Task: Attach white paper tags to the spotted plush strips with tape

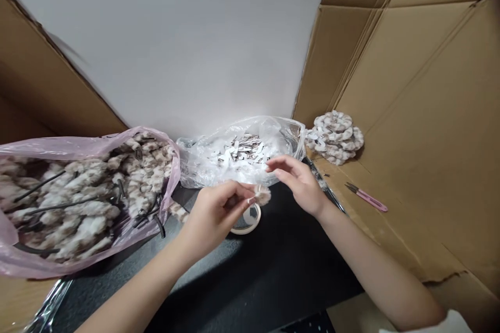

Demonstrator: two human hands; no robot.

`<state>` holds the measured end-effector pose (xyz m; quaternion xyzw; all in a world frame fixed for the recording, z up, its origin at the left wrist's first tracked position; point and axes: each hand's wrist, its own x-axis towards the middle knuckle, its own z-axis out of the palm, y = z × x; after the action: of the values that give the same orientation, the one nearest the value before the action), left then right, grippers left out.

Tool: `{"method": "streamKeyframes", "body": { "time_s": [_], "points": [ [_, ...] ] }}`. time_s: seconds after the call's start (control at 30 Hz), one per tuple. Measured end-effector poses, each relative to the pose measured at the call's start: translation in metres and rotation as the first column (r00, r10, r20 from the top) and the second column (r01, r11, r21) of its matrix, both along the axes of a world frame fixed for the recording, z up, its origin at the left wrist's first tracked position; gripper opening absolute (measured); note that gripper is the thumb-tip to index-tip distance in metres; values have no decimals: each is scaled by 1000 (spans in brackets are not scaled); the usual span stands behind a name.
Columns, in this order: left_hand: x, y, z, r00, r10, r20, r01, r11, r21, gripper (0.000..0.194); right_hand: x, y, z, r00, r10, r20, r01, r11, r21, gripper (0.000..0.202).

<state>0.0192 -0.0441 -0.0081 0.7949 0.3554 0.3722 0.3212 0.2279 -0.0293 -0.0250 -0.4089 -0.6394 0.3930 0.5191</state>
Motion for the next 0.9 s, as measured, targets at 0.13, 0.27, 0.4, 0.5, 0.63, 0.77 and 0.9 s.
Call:
{"method": "streamKeyframes", "body": {
  "time_s": [0.13, 0.27, 0.4, 0.5, 0.63, 0.77, 0.9],
  "points": [
    [-1, -3, -10, 997, -39, -72, 57, 961, 271, 9, -20, 20, 8, 910, 405, -88, -412, 861, -296, 21],
    [-7, -3, -16, 992, -74, -106, 116, 871, 477, 16, -31, 28, 1, 818, 558, -142, -534, 643, -549, 25],
    [-9, -2, -23, 985, -60, -161, 141, 815, 561, 17, -28, 30, -9, 782, 570, -250, -573, 501, -649, 16],
    [-8, -3, -26, 980, -49, -192, 153, 805, 574, 15, -28, 31, -17, 748, 574, -334, -622, 429, -655, 19],
    [-6, -5, -27, 973, -94, -210, 199, 802, 564, 16, -32, 33, -25, 796, 474, -377, -592, 478, -649, 40],
    [-4, -3, -30, 972, -114, -203, 212, 794, 570, 16, -33, 34, -26, 861, 331, -386, -507, 611, -608, 50],
    [-4, 0, -30, 991, -62, -120, 118, 831, 544, 19, -30, 29, -13, 905, 263, -335, -405, 775, -485, 50]
  ]
}}
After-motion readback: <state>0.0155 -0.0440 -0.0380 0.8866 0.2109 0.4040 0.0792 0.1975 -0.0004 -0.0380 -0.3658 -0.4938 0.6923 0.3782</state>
